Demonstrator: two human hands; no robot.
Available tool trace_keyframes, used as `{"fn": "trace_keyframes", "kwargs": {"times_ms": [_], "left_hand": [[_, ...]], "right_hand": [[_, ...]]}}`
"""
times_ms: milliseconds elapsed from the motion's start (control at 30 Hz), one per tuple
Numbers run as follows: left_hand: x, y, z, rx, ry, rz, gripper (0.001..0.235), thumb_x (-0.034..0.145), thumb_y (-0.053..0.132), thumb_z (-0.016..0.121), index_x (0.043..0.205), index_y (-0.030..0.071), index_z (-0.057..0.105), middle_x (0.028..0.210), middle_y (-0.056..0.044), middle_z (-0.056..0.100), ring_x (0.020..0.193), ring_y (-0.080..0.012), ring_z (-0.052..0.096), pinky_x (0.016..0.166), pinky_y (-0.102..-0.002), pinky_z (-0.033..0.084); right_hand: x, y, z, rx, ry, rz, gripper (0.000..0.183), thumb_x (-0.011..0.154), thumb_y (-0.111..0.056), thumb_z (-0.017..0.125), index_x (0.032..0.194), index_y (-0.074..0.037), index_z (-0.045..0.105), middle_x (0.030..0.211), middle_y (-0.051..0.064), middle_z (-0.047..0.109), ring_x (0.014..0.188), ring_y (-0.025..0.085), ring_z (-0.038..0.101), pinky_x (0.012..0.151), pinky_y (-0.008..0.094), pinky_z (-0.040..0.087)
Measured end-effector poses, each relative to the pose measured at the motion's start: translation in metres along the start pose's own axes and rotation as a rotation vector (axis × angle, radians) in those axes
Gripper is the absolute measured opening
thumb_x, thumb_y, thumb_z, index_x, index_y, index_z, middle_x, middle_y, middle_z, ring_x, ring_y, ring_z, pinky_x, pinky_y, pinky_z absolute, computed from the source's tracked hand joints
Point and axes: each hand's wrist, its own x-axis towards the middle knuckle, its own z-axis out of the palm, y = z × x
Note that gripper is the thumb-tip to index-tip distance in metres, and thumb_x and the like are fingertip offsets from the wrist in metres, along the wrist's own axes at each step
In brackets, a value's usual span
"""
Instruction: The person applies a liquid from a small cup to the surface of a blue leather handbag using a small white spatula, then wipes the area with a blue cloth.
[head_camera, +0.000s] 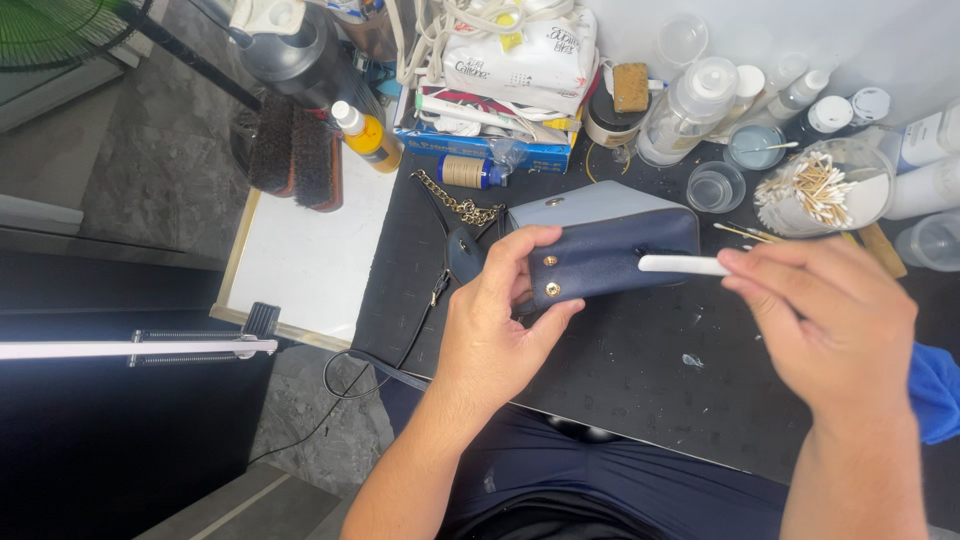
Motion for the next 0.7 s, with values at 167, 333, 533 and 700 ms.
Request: {"fn": "trace_keyframes", "kwargs": {"times_ms": [167, 333, 533, 700], "left_hand": [[0.003, 0.002, 0.001, 0.052, 0.040, 0.105, 0.059, 0.082, 0.003, 0.085, 0.136, 0.009, 0.062, 0.119, -0.012, 0.074, 0.105, -0.0171, 0.077, 0.090, -0.029, 0.065], [0.004, -0.002, 0.004, -0.012, 0.055, 0.107, 0.063, 0.082, 0.000, 0.083, 0.140, 0.009, 0.060, 0.124, -0.012, 0.073, 0.108, -0.0170, 0.077, 0.092, -0.029, 0.066], [0.006, -0.003, 0.002, 0.039, 0.067, 0.123, 0.064, 0.082, 0.001, 0.085, 0.140, 0.008, 0.060, 0.122, -0.014, 0.074, 0.106, -0.0167, 0.077, 0.091, -0.029, 0.065], [0.005, -0.001, 0.008, 0.092, 0.088, 0.143, 0.064, 0.080, 0.002, 0.085, 0.139, 0.008, 0.061, 0.120, -0.014, 0.074, 0.097, -0.0152, 0.077, 0.083, -0.028, 0.066]], "right_hand": [[0.020, -0.017, 0.001, -0.107, 0.086, -0.059, 0.029, 0.082, -0.004, 0.087, 0.107, -0.017, 0.080, 0.110, 0.008, 0.064, 0.095, 0.024, 0.061, 0.080, 0.033, 0.049], [0.025, -0.028, 0.024, -0.052, 0.025, -0.125, 0.030, 0.078, -0.002, 0.086, 0.100, -0.021, 0.082, 0.110, 0.004, 0.063, 0.095, 0.026, 0.058, 0.083, 0.038, 0.047], [0.029, -0.007, 0.018, 0.093, 0.074, 0.084, 0.022, 0.091, -0.008, 0.084, 0.106, -0.023, 0.079, 0.110, 0.002, 0.059, 0.094, 0.020, 0.056, 0.085, 0.030, 0.046], [0.017, -0.027, 0.042, 0.037, 0.026, -0.097, 0.024, 0.079, -0.006, 0.088, 0.097, -0.020, 0.081, 0.105, 0.003, 0.063, 0.093, 0.024, 0.056, 0.083, 0.037, 0.044]]}}
